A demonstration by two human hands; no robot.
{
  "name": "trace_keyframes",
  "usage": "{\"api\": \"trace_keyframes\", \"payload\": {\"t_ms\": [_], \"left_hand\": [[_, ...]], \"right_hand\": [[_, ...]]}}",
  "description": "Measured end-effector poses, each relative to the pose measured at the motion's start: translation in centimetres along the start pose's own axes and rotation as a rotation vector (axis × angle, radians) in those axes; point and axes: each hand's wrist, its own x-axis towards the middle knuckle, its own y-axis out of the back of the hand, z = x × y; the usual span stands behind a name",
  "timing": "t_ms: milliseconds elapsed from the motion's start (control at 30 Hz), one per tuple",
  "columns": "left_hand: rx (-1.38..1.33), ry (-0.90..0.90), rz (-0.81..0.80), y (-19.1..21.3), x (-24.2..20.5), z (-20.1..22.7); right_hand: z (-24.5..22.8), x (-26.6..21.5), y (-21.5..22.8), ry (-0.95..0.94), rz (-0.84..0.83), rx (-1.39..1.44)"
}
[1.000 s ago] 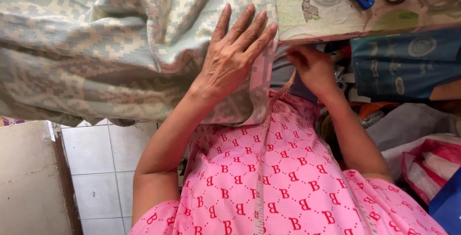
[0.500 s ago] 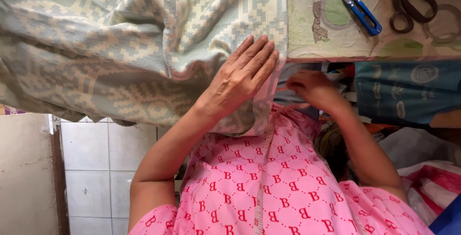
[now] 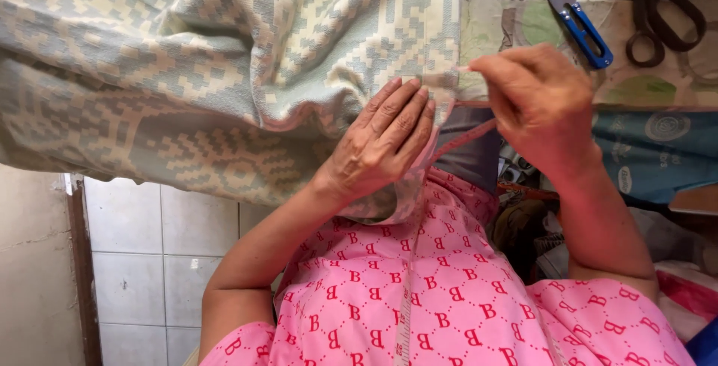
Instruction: Measuring, folding, and aligning the hem of a curtain fabric at a sewing machine workstation.
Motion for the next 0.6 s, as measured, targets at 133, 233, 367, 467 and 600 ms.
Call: {"api": "trace_keyframes", "payload": {"t_ms": [133,233,367,467,600], "left_hand": [[0.003,0.022,0.024,0.3,0.4,0.2],[-0.048,0.042,0.040,0.7,0.7,0.2],[-0.055,0.037,0.024,1.0,1.0,0.2],[-0.061,0.045,0.031,0.7,0.7,0.2],[0.039,0.037,-0.033,1.1,0.9,0.2]], "right_hand": [[0.7,-0.3,-0.7,0.104,-0.029,-0.048],[0.8,-0.3,-0.2,0.124,-0.019,0.006],[0.7,-0.5,0.3,0.109,-0.061,-0.055],[0.6,-0.7,0.4,0.110,-0.072,-0.045],[0.5,-0.8,0.5,0.112,-0.070,-0.035]]}}
